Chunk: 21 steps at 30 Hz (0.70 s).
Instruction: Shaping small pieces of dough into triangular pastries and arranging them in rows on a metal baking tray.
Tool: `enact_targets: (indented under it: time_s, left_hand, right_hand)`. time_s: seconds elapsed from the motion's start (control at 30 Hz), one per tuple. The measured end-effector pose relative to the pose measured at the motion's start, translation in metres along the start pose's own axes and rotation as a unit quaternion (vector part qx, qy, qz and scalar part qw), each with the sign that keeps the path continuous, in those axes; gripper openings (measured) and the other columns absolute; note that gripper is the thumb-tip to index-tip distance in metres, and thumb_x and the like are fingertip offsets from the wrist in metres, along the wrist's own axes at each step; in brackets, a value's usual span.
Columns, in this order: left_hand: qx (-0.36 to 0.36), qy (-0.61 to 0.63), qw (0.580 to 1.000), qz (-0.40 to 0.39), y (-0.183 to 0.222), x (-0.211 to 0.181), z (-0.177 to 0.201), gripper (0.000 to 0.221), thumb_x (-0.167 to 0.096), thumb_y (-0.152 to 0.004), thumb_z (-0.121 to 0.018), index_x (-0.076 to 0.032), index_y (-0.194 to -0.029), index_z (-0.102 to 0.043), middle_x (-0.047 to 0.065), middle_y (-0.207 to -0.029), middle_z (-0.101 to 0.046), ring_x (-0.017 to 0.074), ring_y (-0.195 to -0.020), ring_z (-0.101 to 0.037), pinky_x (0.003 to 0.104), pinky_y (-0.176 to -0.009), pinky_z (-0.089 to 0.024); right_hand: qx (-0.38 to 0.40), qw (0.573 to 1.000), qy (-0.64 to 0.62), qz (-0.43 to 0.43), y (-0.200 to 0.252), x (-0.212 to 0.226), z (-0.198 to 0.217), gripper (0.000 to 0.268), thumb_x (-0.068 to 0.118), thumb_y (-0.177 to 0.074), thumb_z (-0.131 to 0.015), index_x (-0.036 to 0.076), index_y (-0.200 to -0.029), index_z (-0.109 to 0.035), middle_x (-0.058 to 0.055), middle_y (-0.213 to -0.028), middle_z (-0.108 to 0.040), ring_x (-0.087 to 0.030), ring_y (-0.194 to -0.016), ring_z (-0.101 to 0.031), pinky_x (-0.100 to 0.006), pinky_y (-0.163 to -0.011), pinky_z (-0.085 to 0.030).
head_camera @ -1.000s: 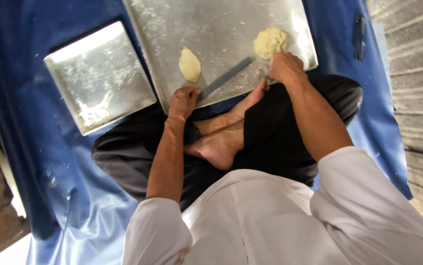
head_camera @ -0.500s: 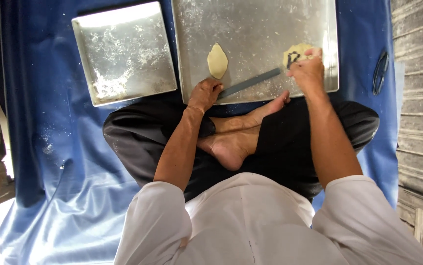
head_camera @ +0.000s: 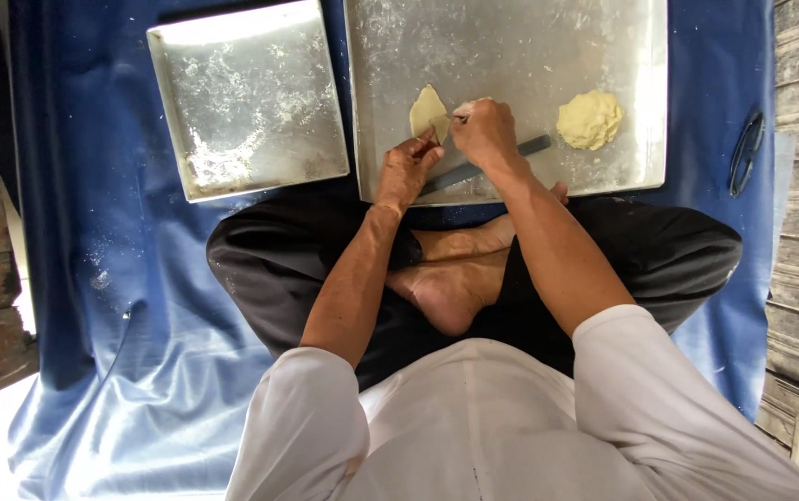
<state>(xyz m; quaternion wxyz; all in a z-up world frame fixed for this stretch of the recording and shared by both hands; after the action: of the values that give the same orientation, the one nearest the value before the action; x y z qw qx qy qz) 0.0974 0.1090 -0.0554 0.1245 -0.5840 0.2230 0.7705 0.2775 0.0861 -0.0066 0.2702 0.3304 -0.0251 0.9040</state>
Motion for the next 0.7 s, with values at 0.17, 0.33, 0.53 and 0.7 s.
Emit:
enact_targets:
  time_s: [0.17, 0.33, 0.53, 0.7]
  left_hand:
    - [-0.021, -0.030, 0.999, 0.014, -0.009, -0.015, 0.011, 0.030, -0.010, -0.088, -0.077, -0.004, -0.116, -0.074, 0.009, -0.112, -0.076, 0.0250, -0.099, -0.072, 0.035, -0.086, -0.060]
    - [-0.048, -0.098, 0.994, -0.009, -0.014, -0.026, 0.017, 0.034, -0.005, -0.084, -0.074, -0.002, -0.118, -0.073, 0.009, -0.101, -0.080, 0.0195, -0.084, -0.076, 0.028, -0.078, -0.059]
    - [-0.060, -0.107, 0.992, -0.001, -0.018, -0.020, 0.019, 0.032, -0.004, -0.085, -0.073, -0.002, -0.117, -0.073, 0.010, -0.099, -0.080, 0.0196, -0.082, -0.076, 0.028, -0.075, -0.059]
    - [-0.093, -0.165, 0.968, -0.162, -0.018, -0.031, 0.015, 0.025, 0.002, -0.082, -0.070, -0.001, -0.106, -0.076, 0.016, -0.085, -0.071, 0.0295, -0.072, -0.066, 0.038, -0.070, -0.055]
  right_hand:
    - [0.029, 0.999, -0.001, -0.017, 0.003, 0.021, 0.010, 0.020, 0.020, -0.084, -0.072, 0.011, -0.100, -0.080, -0.013, -0.088, -0.077, -0.032, -0.079, -0.075, -0.042, -0.068, -0.062]
    - [0.079, 0.997, -0.013, -0.009, -0.006, 0.016, -0.005, 0.019, 0.014, -0.091, -0.070, 0.007, -0.107, -0.079, -0.013, -0.101, -0.077, -0.024, -0.082, -0.072, -0.035, -0.075, -0.058]
    - [0.100, 0.993, -0.043, -0.049, -0.008, 0.007, -0.015, 0.020, 0.010, -0.095, -0.063, 0.006, -0.108, -0.078, -0.008, -0.102, -0.079, -0.022, -0.088, -0.074, -0.033, -0.081, -0.057]
    - [0.078, 0.996, -0.036, -0.034, -0.010, 0.002, -0.019, 0.021, 0.016, -0.092, -0.068, 0.005, -0.107, -0.078, -0.011, -0.101, -0.078, -0.024, -0.083, -0.072, -0.034, -0.077, -0.057]
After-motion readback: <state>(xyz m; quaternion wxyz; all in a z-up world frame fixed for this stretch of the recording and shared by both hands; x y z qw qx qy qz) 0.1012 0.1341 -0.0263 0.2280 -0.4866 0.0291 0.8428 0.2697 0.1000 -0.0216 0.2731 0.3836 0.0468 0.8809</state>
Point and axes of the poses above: each hand's wrist, its own y-axis away from the middle knuckle, its own z-axis out of the back of the hand, x = y × z, the point moved 10 cm from there along -y, towards the middle knuckle
